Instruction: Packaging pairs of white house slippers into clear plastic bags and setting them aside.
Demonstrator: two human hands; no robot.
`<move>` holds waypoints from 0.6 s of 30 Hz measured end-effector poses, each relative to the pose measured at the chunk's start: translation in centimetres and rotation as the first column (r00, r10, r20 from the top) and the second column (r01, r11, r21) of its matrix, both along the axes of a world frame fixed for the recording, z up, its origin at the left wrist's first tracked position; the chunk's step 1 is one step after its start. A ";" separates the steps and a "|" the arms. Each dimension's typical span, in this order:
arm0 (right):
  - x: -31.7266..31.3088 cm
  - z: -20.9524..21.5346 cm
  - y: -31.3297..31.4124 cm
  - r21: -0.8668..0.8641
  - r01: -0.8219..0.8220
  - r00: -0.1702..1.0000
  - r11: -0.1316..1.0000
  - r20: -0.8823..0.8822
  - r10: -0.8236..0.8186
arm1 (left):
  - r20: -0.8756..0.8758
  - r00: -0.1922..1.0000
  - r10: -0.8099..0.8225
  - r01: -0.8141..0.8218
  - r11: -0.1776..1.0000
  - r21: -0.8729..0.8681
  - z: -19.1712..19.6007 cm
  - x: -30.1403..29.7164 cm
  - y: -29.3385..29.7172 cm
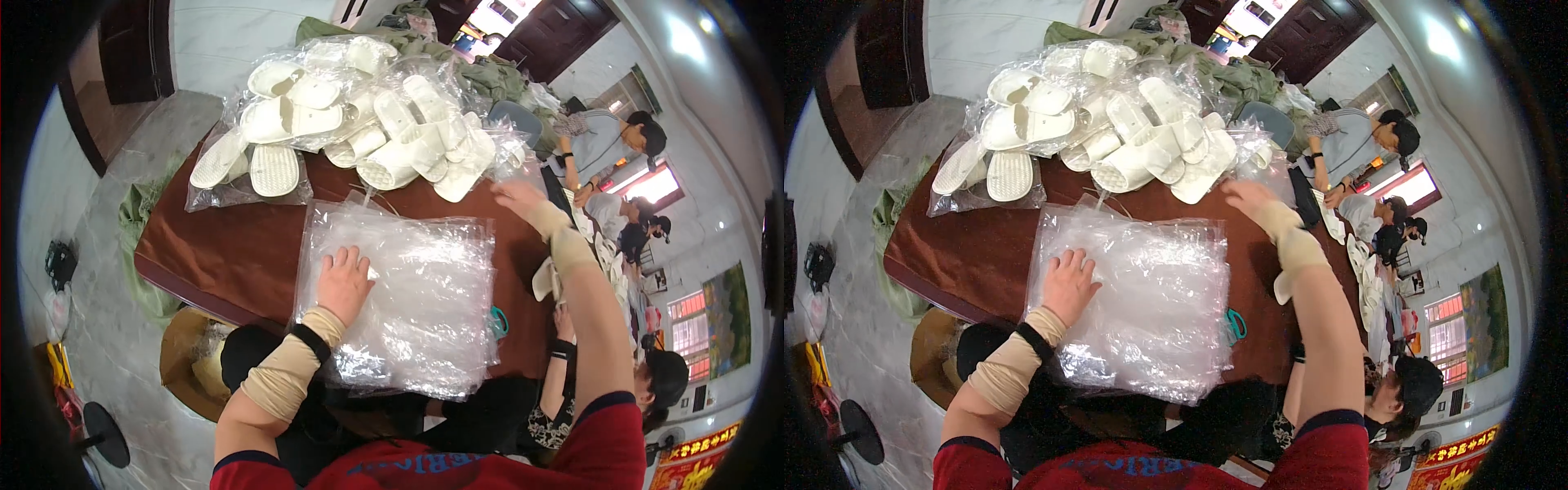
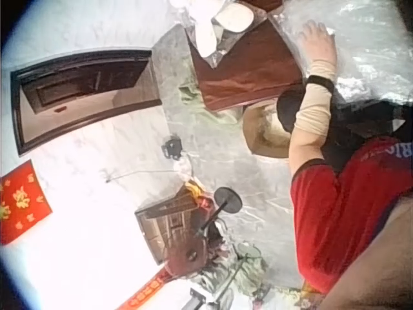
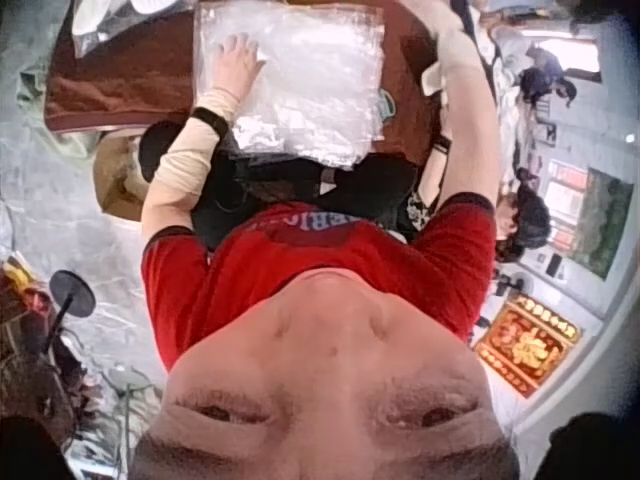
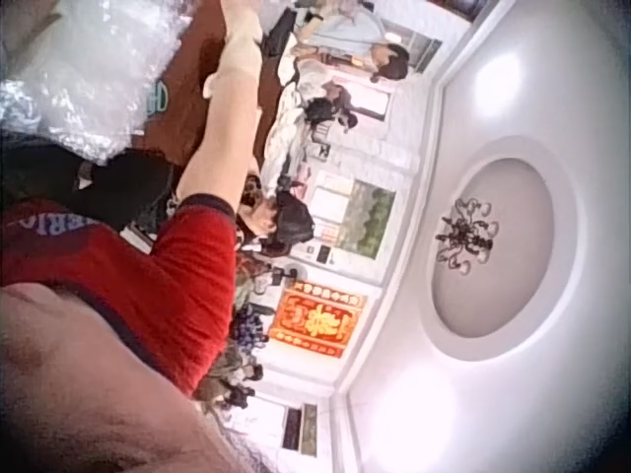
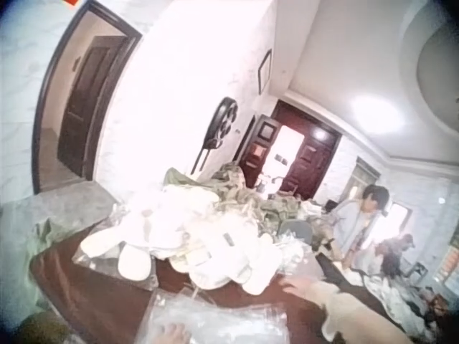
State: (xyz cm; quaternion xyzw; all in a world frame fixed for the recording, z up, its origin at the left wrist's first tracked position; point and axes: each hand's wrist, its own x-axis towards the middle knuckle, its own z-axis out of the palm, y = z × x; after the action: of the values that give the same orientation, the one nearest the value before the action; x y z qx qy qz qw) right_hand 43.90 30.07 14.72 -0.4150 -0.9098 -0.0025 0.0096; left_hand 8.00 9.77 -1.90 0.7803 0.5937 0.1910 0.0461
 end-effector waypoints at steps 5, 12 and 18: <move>-17.1 -1.8 6.1 0.209 -0.030 0.990 0.977 0.143 -0.001 | -0.004 1.000 0.011 -0.011 0.999 -0.048 -0.1 -0.2 -0.3; -27.2 -4.9 12.2 0.255 0.065 0.974 0.965 0.192 -0.116 | -0.029 0.999 -0.022 0.019 0.992 -0.124 -0.3 -0.4 -0.1; -20.4 0.0 13.1 0.485 0.209 0.925 0.849 0.184 -0.333 | -0.019 1.000 -0.005 0.004 0.999 -0.041 -1.1 -0.6 -0.3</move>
State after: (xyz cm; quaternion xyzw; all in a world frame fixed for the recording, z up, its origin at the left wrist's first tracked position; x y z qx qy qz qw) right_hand 23.49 43.13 14.74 -0.5222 -0.8080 -0.2724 -0.0136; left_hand 7.39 9.45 -2.96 0.7822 0.5963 0.1715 0.0569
